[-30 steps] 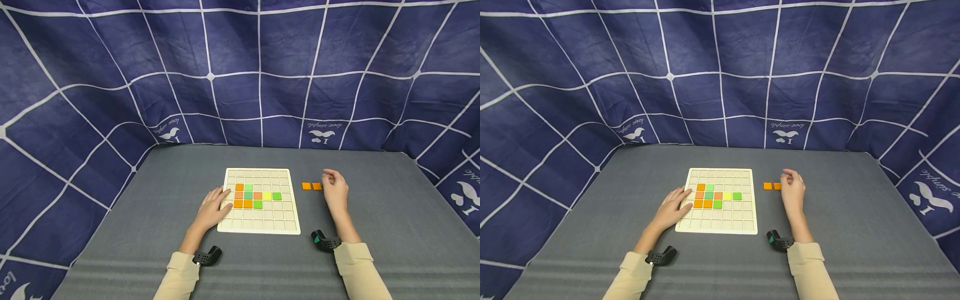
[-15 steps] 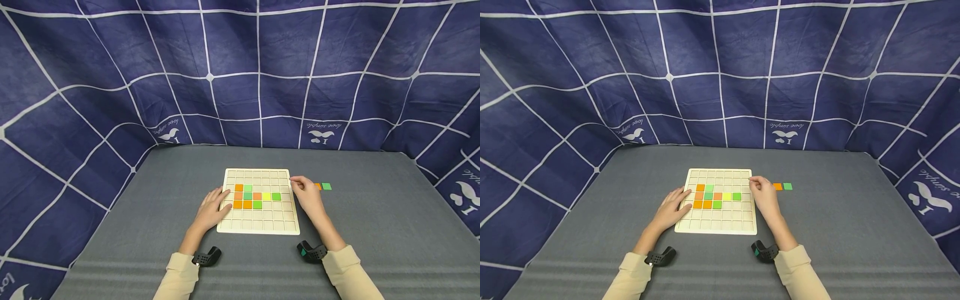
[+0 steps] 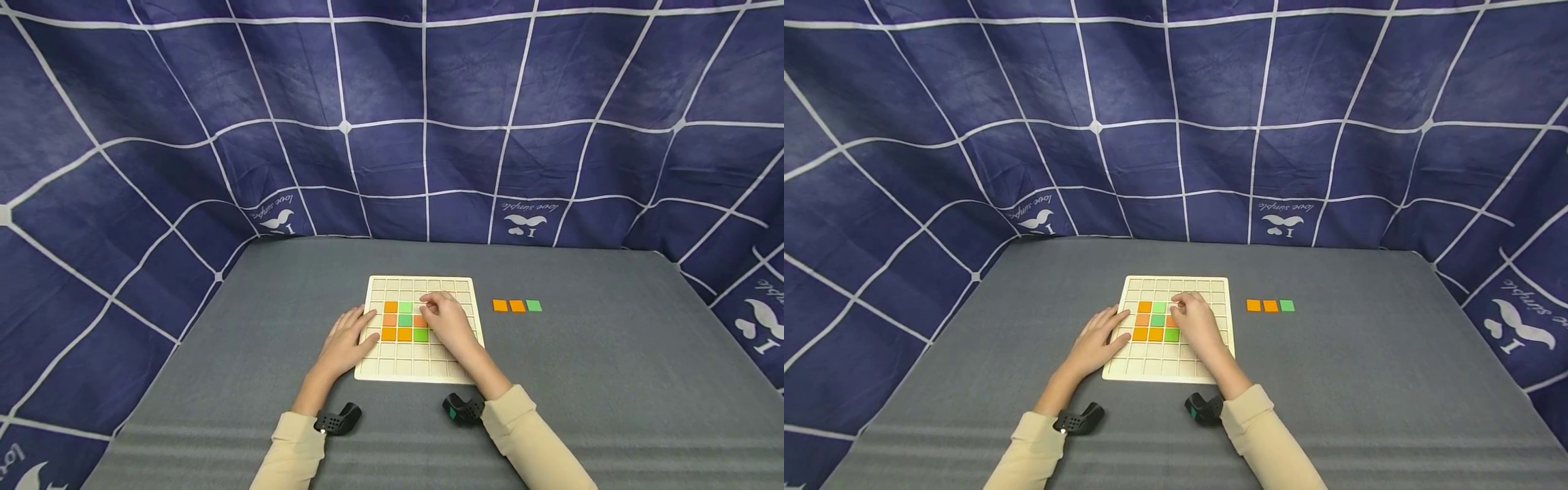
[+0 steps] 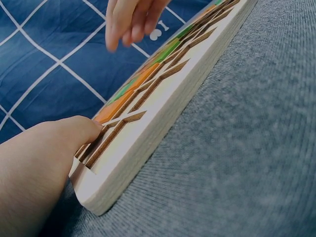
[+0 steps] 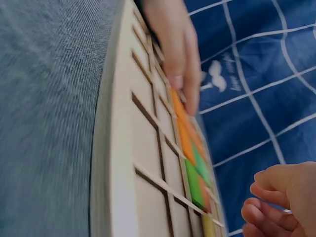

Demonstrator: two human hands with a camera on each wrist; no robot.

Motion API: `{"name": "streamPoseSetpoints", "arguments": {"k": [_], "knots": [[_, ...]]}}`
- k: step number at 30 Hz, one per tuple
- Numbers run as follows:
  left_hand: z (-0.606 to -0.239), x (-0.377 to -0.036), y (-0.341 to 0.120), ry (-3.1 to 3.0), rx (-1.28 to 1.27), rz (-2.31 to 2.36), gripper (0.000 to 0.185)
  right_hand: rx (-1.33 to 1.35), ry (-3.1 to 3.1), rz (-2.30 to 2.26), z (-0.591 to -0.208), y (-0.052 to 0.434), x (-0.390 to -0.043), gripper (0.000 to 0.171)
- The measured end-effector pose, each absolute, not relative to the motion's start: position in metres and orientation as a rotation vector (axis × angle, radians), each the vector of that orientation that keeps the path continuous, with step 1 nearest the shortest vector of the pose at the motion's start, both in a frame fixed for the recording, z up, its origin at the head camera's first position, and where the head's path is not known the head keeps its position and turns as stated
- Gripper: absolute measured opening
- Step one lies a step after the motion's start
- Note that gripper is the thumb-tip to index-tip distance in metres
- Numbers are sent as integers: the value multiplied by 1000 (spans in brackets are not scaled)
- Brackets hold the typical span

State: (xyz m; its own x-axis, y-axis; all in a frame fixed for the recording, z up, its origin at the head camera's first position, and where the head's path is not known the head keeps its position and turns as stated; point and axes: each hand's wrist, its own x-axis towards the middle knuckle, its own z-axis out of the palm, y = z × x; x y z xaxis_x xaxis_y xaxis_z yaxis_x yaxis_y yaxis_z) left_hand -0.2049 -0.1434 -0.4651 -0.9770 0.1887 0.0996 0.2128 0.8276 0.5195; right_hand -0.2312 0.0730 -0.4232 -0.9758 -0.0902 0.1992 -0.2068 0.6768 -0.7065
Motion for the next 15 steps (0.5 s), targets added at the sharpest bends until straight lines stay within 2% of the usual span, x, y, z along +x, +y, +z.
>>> {"name": "streamPoseSetpoints", "arguments": {"k": [10, 15], "knots": [[-465, -205, -142, -2963, -325, -847, 54, 266, -2812, 980, -442, 50, -247, 28], [-464, -205, -143, -2966, -317, -861, 54, 290, -2795, 931, -448, 47, -247, 26]]}}
